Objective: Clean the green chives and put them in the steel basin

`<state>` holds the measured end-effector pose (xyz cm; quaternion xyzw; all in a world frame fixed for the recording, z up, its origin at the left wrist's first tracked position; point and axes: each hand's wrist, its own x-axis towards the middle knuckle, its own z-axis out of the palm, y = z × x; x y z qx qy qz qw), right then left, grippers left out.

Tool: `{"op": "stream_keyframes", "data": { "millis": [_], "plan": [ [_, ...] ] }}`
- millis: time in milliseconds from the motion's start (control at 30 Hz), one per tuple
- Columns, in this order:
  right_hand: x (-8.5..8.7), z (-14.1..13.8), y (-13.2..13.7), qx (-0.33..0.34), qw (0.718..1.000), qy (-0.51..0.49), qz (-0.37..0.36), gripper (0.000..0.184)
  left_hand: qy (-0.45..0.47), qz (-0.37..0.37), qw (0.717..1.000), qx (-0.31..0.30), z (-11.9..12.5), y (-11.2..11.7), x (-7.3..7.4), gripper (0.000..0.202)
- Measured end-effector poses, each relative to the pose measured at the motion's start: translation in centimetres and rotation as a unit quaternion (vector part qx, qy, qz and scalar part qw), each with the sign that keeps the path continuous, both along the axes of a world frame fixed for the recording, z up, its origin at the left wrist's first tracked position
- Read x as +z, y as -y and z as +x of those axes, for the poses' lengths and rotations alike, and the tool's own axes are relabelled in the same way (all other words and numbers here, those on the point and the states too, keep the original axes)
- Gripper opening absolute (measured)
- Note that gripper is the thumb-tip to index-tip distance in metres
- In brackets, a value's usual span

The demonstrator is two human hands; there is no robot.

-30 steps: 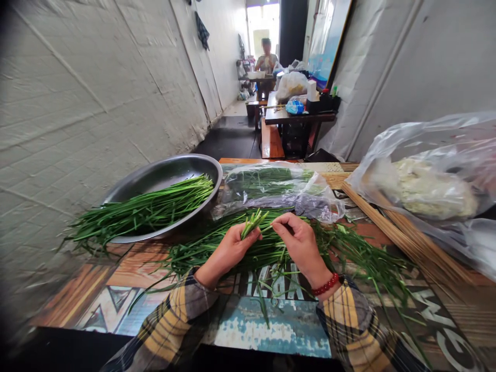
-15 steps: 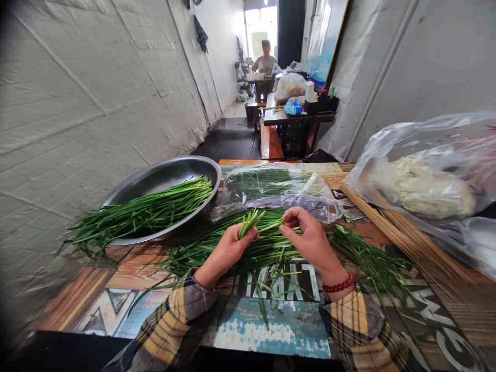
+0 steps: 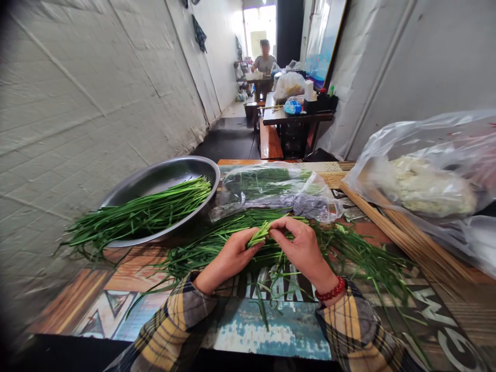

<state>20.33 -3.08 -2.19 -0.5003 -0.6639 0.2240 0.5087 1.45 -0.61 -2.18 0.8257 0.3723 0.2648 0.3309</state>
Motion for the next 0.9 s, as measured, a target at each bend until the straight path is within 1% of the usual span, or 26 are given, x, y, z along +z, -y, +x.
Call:
{"op": "stream_keyframes", "data": {
  "millis": [33,67,133,200,267,300,333,433,467,500,567,633,667,767,833,900],
  "plan": [
    [0.0,0.1,0.1,0.009,1.0,-0.008,-0.002,0.019,-0.013,0.012,1.0,0.007,0.0,0.1,-0.1,0.019],
    [0.1,0.2,0.2,0.017,1.0,-0.021,0.001,0.025,-0.028,0.023,0.999,0.015,0.0,0.2,-0.1,0.018],
    [0.3,0.2,0.5,0.053,0.997,-0.051,0.016,0.045,-0.065,0.048,0.996,0.029,0.0,0.4,-0.2,0.013],
    [0.4,-0.2,0.8,0.139,0.989,-0.051,0.014,0.06,-0.099,0.071,0.992,0.037,0.1,0.5,-0.2,0.008],
    [0.5,-0.7,1.0,0.224,0.974,-0.034,-0.014,0.065,-0.115,0.083,0.989,0.04,0.1,0.6,-0.3,0.007],
    [0.4,-0.7,1.0,0.244,0.969,-0.038,-0.028,0.065,-0.11,0.085,0.989,0.044,0.1,0.5,-0.4,0.007],
    [0.3,-0.7,0.9,0.245,0.967,-0.057,-0.035,0.064,-0.098,0.085,0.99,0.051,0.0,0.5,-0.4,0.006],
    [-0.2,0.1,0.3,0.179,0.972,-0.149,-0.021,0.058,-0.032,0.083,0.993,0.076,-0.2,0.2,-0.6,0.01],
    [-0.4,0.3,0.2,0.164,0.974,-0.155,-0.018,0.058,-0.015,0.083,0.993,0.082,-0.3,0.2,-0.6,0.011],
    [-0.5,0.4,0.0,0.156,0.977,-0.14,-0.018,0.059,-0.007,0.085,0.993,0.084,-0.3,0.2,-0.6,0.012],
    [-0.8,0.1,0.0,0.163,0.984,-0.073,-0.029,0.071,-0.021,0.094,0.992,0.082,-0.2,0.4,-0.4,0.011],
    [-1.1,-0.7,0.2,0.182,0.982,-0.008,-0.041,0.085,-0.061,0.111,0.989,0.074,0.0,0.8,-0.3,0.012],
    [-1.3,-1.3,0.3,0.191,0.981,0.011,-0.045,0.087,-0.084,0.121,0.987,0.068,0.2,1.0,-0.2,0.014],
    [-1.8,-2.8,0.6,0.203,0.978,0.015,-0.053,0.08,-0.145,0.155,0.975,0.062,0.9,1.6,-0.4,0.011],
    [-2.2,-3.8,0.8,0.187,0.98,-0.031,-0.065,0.071,-0.173,0.181,0.966,0.063,1.4,1.8,-0.7,0.014],
    [-2.6,-4.7,1.0,0.146,0.981,-0.099,-0.085,0.058,-0.18,0.213,0.959,0.048,1.8,2.0,-0.9,0.017]
  ]
}}
